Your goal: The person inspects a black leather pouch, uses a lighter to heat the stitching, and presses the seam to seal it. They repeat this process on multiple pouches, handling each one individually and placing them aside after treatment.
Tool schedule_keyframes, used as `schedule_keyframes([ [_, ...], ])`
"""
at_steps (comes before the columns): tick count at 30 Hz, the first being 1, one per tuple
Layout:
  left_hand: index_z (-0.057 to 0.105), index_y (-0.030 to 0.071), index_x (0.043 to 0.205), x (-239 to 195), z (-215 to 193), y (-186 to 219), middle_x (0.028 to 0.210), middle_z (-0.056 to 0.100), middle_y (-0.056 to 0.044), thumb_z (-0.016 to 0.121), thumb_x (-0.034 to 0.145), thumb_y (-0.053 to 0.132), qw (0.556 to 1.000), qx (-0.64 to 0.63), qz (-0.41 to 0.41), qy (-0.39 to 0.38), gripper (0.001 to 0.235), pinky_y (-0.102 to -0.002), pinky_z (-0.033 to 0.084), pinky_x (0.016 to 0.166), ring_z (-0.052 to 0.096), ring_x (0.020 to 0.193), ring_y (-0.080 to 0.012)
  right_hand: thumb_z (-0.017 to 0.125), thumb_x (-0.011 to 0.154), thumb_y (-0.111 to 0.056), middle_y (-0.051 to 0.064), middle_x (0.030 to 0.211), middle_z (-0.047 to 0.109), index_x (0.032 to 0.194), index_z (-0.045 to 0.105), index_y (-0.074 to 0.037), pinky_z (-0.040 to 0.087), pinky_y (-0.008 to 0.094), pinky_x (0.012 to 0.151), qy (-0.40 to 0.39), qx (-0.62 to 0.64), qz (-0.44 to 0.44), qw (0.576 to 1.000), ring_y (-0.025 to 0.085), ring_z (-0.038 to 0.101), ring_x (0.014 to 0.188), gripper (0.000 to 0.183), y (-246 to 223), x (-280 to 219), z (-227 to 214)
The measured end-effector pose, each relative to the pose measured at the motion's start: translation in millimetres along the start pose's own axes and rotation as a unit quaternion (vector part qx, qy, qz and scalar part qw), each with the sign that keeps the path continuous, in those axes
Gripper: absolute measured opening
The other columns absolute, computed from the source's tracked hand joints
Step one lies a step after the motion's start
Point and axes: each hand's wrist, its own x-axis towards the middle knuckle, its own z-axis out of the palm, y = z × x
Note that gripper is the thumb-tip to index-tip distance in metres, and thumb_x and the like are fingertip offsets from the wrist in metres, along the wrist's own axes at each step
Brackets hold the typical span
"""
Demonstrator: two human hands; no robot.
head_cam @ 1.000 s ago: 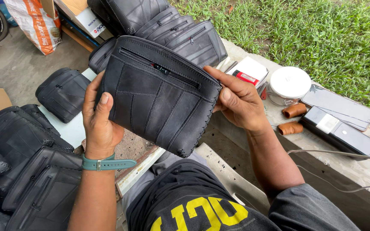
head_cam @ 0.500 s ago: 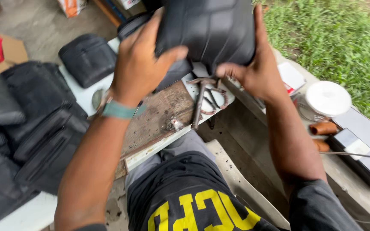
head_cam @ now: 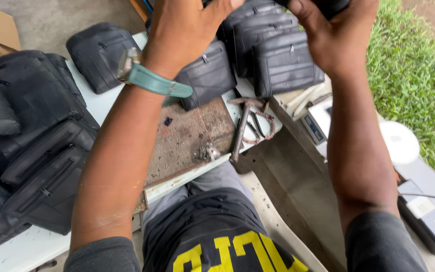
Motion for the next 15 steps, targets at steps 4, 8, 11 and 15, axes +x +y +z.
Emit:
schedule_keyframes([
  [4,0.059,-0.003,0.129,23.9,-1.8,-43.0,0.119,0.067,-0.013,0.075,0.105,0.043,0.966,-0.247,0.075,-0.031,0.054,-0.036,0.053,0.099,0.064,0.112,-0.0228,0.093,0.101,-0.006,0.014,0.120,0.069,0.133,0.048,0.002,0.063,0.036,0.091,-0.027,0.031,0.060,0.997,0.027,0.073,0.110,0.056,29.2,25.8,6.3],
  [8,0.045,0.001,0.145,45.6,56.2,-77.8,0.138,0.063,-0.013,0.080,0.098,0.040,0.958,-0.286,0.023,0.009,0.070,-0.039,0.049,0.112,0.061,0.128,-0.0260,0.088,0.084,-0.001,0.016,0.138,0.067,0.159,0.023,-0.007,0.060,0.037,0.091,-0.039,0.066,0.158,0.984,0.029,0.072,0.124,0.100,77.4,44.1,37.0],
  [11,0.050,0.002,0.140,55.2,106.4,-106.9,0.129,0.069,-0.016,0.078,0.092,0.040,0.950,-0.297,-0.075,0.063,0.067,-0.038,0.053,0.103,0.067,0.119,-0.0283,0.093,0.071,-0.003,0.023,0.143,0.059,0.164,0.010,-0.013,0.057,0.039,0.094,-0.062,-0.025,0.223,0.973,0.033,0.068,0.122,0.125,124.8,47.5,64.1],
  [15,0.051,0.003,0.138,74.1,145.4,-137.7,0.129,0.067,-0.019,0.076,0.088,0.045,0.942,-0.268,-0.196,0.054,0.071,-0.040,0.052,0.099,0.067,0.117,-0.0324,0.098,0.062,-0.008,0.025,0.149,0.053,0.160,0.022,-0.009,0.041,0.041,0.112,-0.092,-0.101,0.220,0.966,0.038,0.051,0.138,0.124,182.2,55.6,85.2],
])
